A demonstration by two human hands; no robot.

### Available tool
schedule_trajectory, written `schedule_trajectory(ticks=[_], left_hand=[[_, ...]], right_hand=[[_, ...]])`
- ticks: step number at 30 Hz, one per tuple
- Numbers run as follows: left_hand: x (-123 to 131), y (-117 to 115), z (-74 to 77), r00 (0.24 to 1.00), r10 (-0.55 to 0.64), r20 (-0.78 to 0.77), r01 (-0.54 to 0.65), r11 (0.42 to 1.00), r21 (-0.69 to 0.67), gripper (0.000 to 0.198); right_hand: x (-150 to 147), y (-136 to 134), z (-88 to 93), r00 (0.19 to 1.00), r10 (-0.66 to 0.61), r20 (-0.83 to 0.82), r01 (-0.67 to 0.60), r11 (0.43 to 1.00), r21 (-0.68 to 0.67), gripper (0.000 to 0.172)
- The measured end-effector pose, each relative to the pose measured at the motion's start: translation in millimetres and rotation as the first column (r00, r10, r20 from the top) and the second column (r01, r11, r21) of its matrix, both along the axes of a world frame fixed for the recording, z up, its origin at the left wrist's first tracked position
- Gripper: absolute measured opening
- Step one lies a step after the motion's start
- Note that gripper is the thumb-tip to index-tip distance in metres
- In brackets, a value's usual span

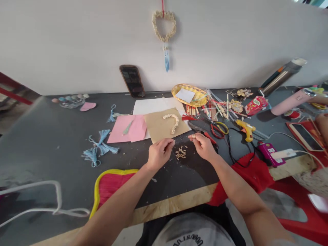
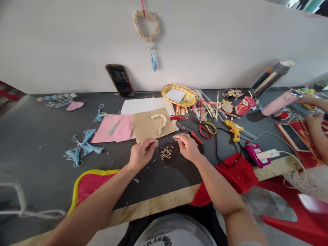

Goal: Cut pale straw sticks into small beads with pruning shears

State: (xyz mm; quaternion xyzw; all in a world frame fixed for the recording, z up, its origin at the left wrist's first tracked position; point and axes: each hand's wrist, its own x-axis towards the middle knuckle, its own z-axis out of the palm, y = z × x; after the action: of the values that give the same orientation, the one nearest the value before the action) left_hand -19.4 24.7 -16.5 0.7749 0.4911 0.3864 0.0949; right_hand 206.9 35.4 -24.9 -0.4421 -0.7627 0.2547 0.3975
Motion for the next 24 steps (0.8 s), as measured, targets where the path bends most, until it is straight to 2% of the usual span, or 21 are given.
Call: schedule_trajectory(ticks=[4,7,10,13,18,24], left_hand=[[1,3,-2.8,0.999,0.007,-0.032,-0.006,1.000,0.014,0.017],[3,3,-3.5,0.999,-0.003,-0.036,0.004,1.000,0.026,0.017],[5,3,-4.0,0.999,-0.014,-0.039,0.015,0.999,0.034,0.018],[6,3,-4.6,0.999,-0.015,-0.034,0.016,0.999,0.032,0.019],[6,3,-4.5,1.000,0.010,0.003,-0.010,1.000,0.001,0.018],[6,2,-4.2,0.997,0.025,0.072,-0.019,0.996,-0.084,0.017]], right_hand=[[1,-2,2.7,0.981,0.046,0.187,-0.063,0.994,0.090,0.035],[-3,-5,5.6,0.905,0.130,0.405,-0.182,0.979,0.092,0.044],[-7,-8,5.5,0.836,0.191,0.515,-0.252,0.966,0.050,0.051],[-9,-9,4.2,0.820,0.215,0.531,-0.267,0.963,0.022,0.047],[-7,-8,6.0,0.863,0.221,0.455,-0.255,0.967,0.012,0.042],[-8,-10,6.5,0.811,0.253,0.528,-0.292,0.956,-0.011,0.047]])
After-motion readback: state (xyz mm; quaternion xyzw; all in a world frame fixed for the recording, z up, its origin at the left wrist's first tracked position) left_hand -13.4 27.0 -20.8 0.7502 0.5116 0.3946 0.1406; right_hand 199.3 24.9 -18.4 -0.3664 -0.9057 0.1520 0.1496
